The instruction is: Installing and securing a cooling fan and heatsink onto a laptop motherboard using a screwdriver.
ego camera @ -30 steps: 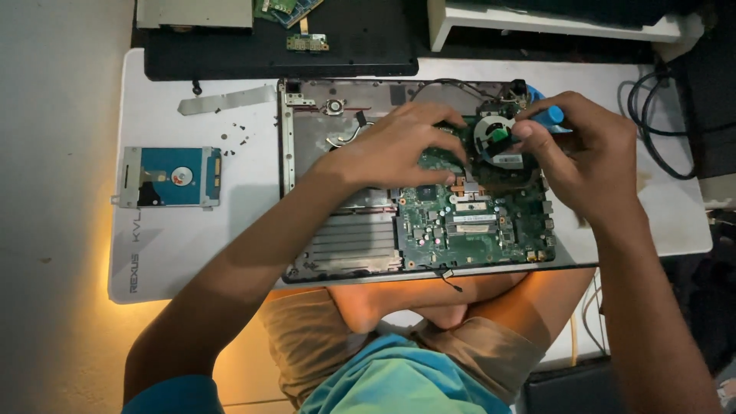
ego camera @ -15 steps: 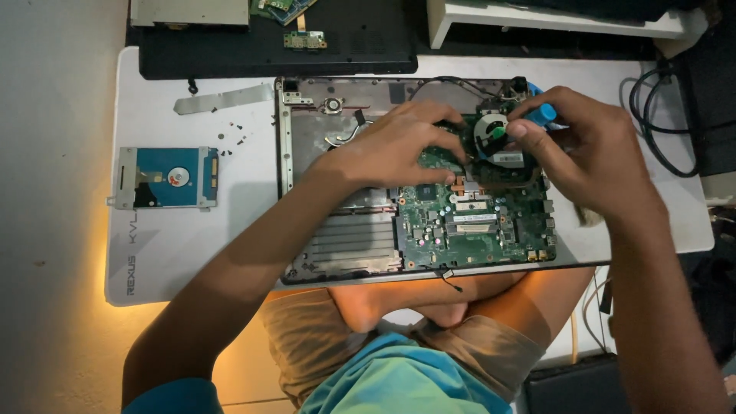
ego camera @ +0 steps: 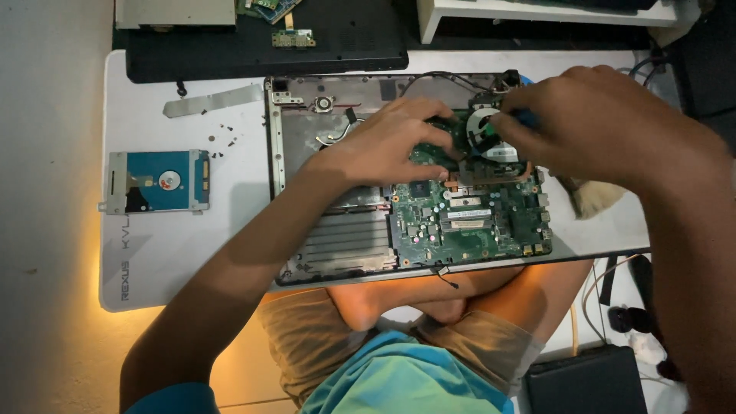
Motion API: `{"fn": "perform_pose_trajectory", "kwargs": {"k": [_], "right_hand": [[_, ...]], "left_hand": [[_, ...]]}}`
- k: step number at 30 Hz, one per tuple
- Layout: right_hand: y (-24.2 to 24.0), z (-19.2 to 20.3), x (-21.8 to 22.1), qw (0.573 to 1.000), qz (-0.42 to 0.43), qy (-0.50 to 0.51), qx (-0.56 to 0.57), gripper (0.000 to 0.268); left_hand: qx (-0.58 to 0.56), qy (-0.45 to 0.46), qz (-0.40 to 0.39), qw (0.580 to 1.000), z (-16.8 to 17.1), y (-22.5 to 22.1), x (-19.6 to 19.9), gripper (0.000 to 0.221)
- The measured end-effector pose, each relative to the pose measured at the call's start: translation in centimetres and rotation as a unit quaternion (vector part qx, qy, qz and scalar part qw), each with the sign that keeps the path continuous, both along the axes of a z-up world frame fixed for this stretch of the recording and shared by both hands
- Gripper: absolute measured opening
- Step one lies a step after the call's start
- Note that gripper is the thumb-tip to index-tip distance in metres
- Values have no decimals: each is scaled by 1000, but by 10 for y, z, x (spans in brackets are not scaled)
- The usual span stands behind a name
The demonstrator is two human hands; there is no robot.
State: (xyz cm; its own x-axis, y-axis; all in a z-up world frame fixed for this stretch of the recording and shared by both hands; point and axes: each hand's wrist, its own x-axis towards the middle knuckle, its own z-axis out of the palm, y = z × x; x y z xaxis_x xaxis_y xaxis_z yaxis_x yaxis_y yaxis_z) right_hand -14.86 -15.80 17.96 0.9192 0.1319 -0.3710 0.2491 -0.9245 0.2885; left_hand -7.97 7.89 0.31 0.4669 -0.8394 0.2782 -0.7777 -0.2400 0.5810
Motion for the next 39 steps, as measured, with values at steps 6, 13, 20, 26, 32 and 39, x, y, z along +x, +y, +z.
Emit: {"fn": "perform_pose_trajectory", "kwargs": {"k": [6,13,20,26,32,39], "right_hand": [[23,-5,16,998,49,43,-21,24],[-11,-29,28,983,172,41,59,41],[-50,-72,33,972,128,-58,187,40],[-61,-100,38,965,54,-59,248,16],[-47,-78,31,961,78,-17,266,49],[-50,-52,26,979,82,-11,184,54]], "left_hand": [[-97,-54,-22,994,-19,4,6,36],[-97,-57,1,994,-11,-1,1,43],[-25,-55,42,997,-12,-5,0,46],[-43,-75,30,996,-30,-14,7,46],[-44,-75,26,996,-26,-13,5,43],[-80,-84,24,993,-26,-9,5,48]]}}
